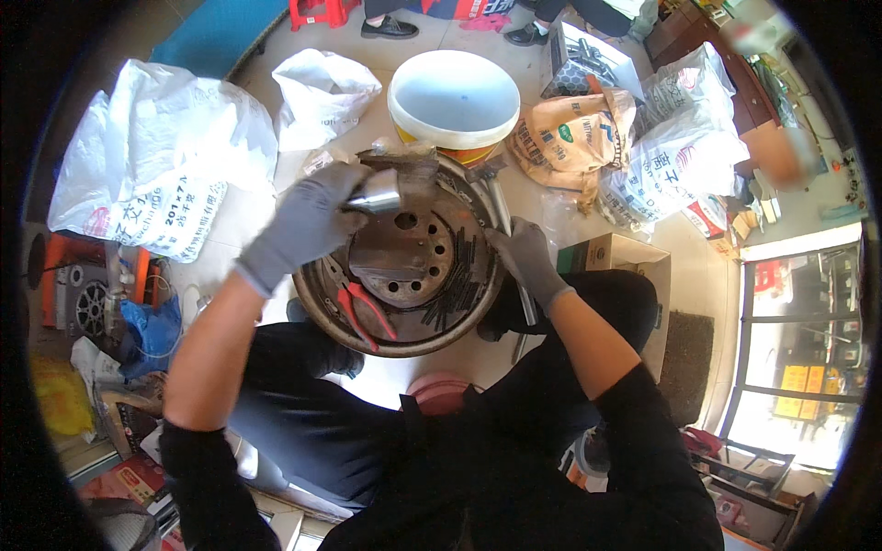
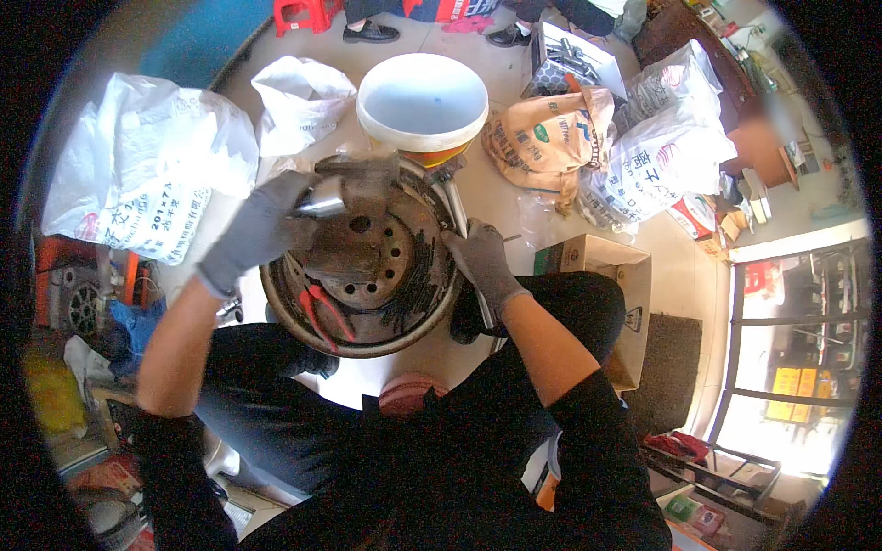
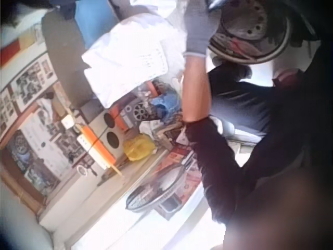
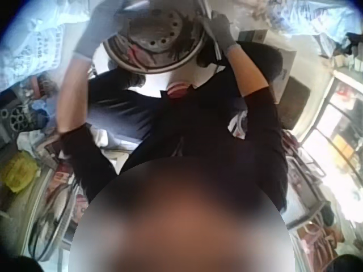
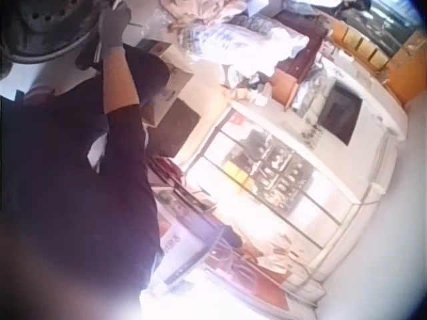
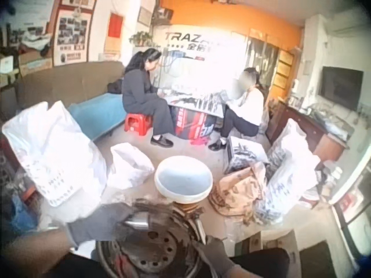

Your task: The person sits on the floor and uses a hammer to shape small cylindrical metal parts. They repeatedly pick up a part, place it on a metal base, and strike it with the hammer to deform its shape. The person handles the parts one at a time, rotating them to work on different sides.

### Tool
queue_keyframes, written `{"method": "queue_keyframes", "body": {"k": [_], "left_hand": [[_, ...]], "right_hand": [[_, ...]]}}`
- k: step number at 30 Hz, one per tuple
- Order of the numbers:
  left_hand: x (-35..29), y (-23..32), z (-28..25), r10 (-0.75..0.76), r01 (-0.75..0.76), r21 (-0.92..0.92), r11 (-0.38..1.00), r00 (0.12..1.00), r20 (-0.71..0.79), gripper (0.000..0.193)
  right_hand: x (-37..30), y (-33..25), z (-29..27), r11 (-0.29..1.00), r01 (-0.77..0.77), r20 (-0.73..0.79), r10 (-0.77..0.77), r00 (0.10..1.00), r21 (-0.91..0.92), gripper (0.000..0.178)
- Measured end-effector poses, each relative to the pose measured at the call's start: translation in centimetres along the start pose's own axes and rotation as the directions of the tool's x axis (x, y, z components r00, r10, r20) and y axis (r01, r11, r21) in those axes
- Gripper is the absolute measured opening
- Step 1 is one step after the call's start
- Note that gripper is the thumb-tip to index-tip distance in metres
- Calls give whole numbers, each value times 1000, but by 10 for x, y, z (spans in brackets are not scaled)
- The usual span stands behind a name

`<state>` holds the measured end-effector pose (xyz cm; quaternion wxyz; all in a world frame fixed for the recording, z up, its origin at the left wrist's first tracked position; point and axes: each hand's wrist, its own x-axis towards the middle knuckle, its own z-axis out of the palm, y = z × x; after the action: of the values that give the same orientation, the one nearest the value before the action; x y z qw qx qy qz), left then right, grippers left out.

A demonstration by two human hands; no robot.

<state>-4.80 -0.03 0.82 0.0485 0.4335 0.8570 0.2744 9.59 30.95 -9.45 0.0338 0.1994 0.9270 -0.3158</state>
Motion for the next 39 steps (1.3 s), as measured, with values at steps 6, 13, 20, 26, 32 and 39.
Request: {"method": "queue_keyframes", "body": {"k": [6,13,20,26,32,39], "left_hand": [[7,9,47,-110,105,95,990,992,55,49],[2,19,52,-138,139,108,984,990,-20,55],[16,38,63,-113,116,173,978,993,-26,65],[22,18,61,66,-65,18,998,998,-21,59],[22,17,66,80,-81,132,988,997,12,49],[18,18,80,72,-108,-123,987,961,-265,47]], "right_hand": [[16,15,12,999,20,40,-18,999,-40,59],[24,8,23,997,66,-15,-67,998,-34,52],[22,13,21,997,71,-92,-72,993,-9,45],[6,-23,-10,906,-40,-90,86,992,422,25],[-19,-100,-42,578,282,-207,-193,959,766,16],[4,-133,-20,639,219,-173,-136,976,738,10]]}}
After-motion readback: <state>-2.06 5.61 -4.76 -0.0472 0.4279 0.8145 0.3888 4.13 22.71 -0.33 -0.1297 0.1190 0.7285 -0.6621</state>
